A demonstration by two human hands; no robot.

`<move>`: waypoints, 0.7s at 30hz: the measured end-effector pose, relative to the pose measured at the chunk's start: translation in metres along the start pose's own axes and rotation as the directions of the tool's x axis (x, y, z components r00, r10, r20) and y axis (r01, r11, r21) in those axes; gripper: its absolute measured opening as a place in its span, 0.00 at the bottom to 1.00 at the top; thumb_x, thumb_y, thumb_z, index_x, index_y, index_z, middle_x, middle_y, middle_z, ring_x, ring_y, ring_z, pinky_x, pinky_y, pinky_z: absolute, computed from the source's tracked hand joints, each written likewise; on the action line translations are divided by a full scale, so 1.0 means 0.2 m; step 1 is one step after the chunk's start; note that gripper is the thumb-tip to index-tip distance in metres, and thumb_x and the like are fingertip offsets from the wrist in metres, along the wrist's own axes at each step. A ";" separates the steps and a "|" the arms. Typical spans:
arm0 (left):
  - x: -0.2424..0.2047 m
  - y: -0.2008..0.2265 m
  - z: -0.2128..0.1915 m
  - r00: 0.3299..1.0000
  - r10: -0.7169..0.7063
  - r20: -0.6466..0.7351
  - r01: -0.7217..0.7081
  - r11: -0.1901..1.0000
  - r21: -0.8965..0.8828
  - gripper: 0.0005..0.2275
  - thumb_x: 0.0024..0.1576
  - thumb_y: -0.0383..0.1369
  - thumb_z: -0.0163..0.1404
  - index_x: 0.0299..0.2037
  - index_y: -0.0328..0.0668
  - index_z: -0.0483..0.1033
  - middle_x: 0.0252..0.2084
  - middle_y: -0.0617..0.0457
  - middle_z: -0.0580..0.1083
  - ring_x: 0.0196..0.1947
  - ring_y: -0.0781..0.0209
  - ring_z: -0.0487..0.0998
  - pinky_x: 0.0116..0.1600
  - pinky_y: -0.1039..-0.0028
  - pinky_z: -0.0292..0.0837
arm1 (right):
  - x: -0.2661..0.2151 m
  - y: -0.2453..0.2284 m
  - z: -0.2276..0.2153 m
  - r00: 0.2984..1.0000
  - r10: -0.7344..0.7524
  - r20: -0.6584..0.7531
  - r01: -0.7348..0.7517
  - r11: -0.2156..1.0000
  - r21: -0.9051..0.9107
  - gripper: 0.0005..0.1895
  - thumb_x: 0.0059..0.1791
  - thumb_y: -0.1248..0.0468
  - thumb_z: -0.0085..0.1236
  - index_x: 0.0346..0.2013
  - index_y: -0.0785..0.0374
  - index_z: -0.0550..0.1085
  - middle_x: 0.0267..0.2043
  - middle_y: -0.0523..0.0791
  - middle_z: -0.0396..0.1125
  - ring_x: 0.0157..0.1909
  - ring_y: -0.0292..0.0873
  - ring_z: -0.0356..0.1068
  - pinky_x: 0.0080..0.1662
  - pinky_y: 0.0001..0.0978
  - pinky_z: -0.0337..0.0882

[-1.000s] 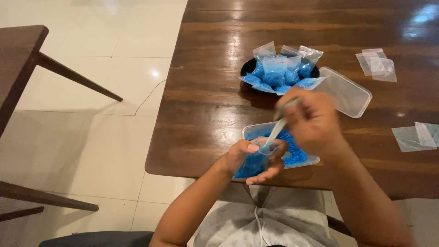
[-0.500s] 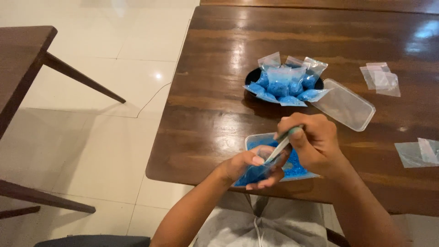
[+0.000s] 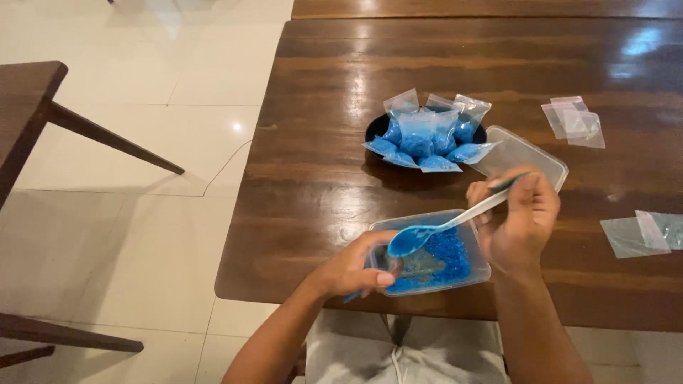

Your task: The person is bagging blue granular material into small plastic zip-lock bags using a small plastic spoon.

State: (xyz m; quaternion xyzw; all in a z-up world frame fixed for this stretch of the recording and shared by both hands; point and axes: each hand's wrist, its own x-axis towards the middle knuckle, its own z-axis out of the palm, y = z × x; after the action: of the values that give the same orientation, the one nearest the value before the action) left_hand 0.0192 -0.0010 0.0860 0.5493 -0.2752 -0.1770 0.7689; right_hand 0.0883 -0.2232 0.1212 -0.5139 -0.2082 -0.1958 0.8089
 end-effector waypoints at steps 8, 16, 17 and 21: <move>-0.12 -0.13 -0.07 0.896 0.320 -0.308 -0.211 0.918 0.337 0.21 0.58 0.55 0.51 0.36 0.49 0.58 0.26 0.60 0.65 0.22 0.70 0.61 0.29 0.78 0.57 | -0.16 0.01 -0.26 0.908 0.263 -0.328 -0.352 0.901 -0.253 0.19 0.63 0.54 0.43 0.35 0.62 0.69 0.27 0.45 0.65 0.22 0.36 0.61 0.27 0.23 0.62; -0.15 -0.32 -0.12 0.832 0.345 -0.435 -0.101 0.865 0.492 0.30 0.54 0.64 0.50 0.40 0.46 0.54 0.33 0.56 0.62 0.23 0.71 0.62 0.28 0.79 0.60 | -0.34 0.00 -0.29 0.947 0.239 -0.217 -0.322 0.693 -0.645 0.20 0.64 0.59 0.40 0.35 0.68 0.73 0.24 0.47 0.67 0.25 0.38 0.66 0.31 0.27 0.68; -0.15 -0.32 -0.11 0.856 0.309 -0.414 -0.072 0.865 0.497 0.30 0.52 0.63 0.52 0.41 0.46 0.54 0.36 0.55 0.61 0.27 0.70 0.63 0.31 0.77 0.61 | -0.36 0.00 -0.29 0.959 0.231 -0.164 -0.279 0.674 -0.684 0.21 0.63 0.58 0.41 0.36 0.69 0.74 0.24 0.46 0.68 0.25 0.37 0.65 0.31 0.26 0.65; -0.15 -0.28 -0.09 0.887 0.316 -0.338 -0.121 0.863 0.490 0.34 0.48 0.65 0.55 0.43 0.48 0.51 0.38 0.56 0.58 0.34 0.69 0.60 0.37 0.76 0.63 | -0.42 -0.07 -0.29 0.977 0.203 0.060 -0.083 0.626 -0.775 0.20 0.60 0.59 0.41 0.37 0.68 0.78 0.29 0.43 0.69 0.25 0.35 0.62 0.29 0.25 0.58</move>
State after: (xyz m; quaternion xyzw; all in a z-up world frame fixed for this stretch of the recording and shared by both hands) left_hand 0.0092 0.0112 0.0210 0.7030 -0.2046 0.1009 0.6736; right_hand 0.0189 -0.2721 0.0637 -0.8360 -0.1205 -0.1637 0.5096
